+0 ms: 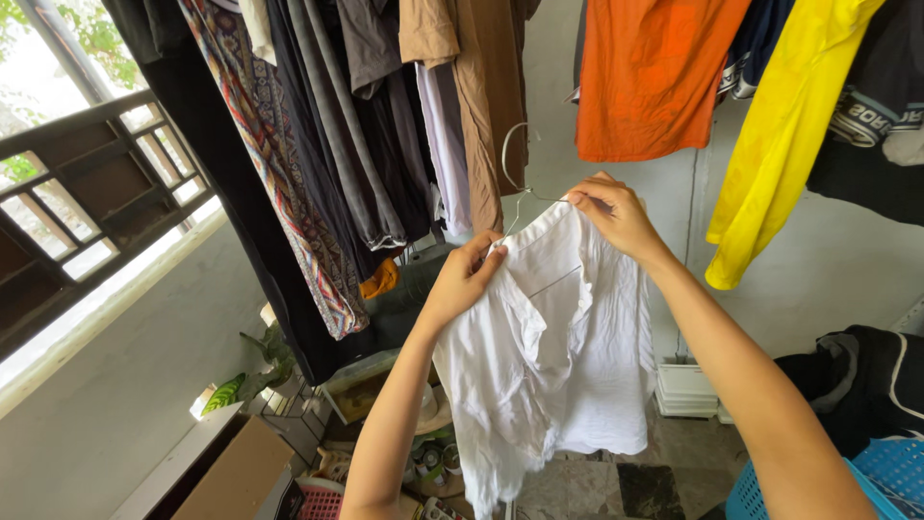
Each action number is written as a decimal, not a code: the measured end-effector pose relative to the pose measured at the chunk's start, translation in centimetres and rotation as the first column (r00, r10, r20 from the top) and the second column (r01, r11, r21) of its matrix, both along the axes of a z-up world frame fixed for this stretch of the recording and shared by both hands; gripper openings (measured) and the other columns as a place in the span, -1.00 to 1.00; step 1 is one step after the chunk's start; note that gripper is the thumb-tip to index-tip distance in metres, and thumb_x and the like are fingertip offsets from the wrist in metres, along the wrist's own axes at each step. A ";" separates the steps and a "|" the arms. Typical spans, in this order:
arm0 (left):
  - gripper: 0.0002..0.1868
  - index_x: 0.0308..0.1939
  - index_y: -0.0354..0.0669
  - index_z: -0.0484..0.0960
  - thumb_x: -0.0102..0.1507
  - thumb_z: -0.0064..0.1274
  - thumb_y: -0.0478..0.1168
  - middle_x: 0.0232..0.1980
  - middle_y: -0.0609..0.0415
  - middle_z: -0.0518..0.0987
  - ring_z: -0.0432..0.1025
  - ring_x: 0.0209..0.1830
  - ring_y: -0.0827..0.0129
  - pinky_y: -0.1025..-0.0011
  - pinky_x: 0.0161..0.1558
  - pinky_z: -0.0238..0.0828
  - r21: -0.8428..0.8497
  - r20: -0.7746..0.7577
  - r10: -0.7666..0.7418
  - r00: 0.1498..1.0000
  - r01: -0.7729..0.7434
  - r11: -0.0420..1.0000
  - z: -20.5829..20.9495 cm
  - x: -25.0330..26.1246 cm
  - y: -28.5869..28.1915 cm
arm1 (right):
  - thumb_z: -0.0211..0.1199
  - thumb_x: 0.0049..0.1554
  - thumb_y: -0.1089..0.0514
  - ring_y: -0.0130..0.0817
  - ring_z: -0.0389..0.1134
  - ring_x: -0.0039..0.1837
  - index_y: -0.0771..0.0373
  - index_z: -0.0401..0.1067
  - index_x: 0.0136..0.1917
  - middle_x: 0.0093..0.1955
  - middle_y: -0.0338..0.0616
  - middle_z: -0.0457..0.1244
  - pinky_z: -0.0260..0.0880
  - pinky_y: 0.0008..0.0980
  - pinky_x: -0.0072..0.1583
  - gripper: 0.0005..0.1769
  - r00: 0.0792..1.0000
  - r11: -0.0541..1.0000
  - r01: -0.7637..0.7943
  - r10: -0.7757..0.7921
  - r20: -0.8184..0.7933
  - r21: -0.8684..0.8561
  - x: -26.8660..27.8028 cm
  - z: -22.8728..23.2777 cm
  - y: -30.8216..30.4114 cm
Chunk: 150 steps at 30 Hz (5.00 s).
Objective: The person removes a white pair of pants from a hanger and places it in a blue laundry basket. They then pick up a brown t-shirt from the basket, place it on a hanger, and hang it on a clothes rack. Finally, they pick up a white shirt from the basket, place it on a hanger, and hang it on the rack.
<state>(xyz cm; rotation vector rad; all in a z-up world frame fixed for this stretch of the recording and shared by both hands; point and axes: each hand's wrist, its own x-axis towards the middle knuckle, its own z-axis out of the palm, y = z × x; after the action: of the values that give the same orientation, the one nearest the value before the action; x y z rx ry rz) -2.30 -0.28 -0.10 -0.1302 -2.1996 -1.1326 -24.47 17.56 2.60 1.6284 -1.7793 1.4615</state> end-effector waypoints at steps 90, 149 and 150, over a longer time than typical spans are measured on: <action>-0.25 0.31 -0.06 0.38 0.04 -0.08 -0.62 0.42 -0.19 0.21 0.43 -0.59 0.16 0.28 -0.49 0.39 -0.174 -0.503 0.341 0.794 -0.479 0.860 11.5 -15.9 -6.3 | 0.19 0.12 0.46 0.10 0.48 -0.18 0.65 0.26 0.13 -0.18 0.29 0.36 0.54 -0.21 -0.18 -0.68 0.401 0.493 0.496 -0.860 -0.315 -0.715 -19.1 45.3 -25.6; -0.69 0.14 -0.23 0.51 0.41 -0.03 -0.11 -0.04 0.13 0.59 0.43 -0.13 0.53 0.51 -0.11 0.40 0.599 0.058 0.030 0.998 -0.059 0.798 -24.2 -6.7 -0.1 | 0.12 0.25 -0.07 -0.27 0.42 -0.27 -0.02 0.41 0.16 -0.29 -0.23 0.41 0.39 -0.20 -0.13 -0.75 0.989 0.570 0.068 -0.147 0.020 0.819 3.9 -8.7 6.3; -0.67 0.16 -0.22 0.51 0.42 -0.06 -0.08 -0.03 0.11 0.60 0.41 -0.17 0.51 0.51 -0.12 0.38 0.593 0.128 -0.016 0.992 -0.064 0.802 -24.6 -6.5 0.6 | 0.12 0.25 -0.08 -0.25 0.43 -0.25 -0.03 0.40 0.17 -0.28 -0.23 0.41 0.39 -0.18 -0.13 -0.74 0.986 0.535 0.085 -0.166 0.006 0.841 3.8 -8.9 7.9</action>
<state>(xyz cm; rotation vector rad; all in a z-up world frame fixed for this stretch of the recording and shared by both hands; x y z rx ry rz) -8.78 0.33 -24.65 0.2509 -1.8280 -1.8047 -20.67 25.47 -6.30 1.7353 -2.8531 0.5567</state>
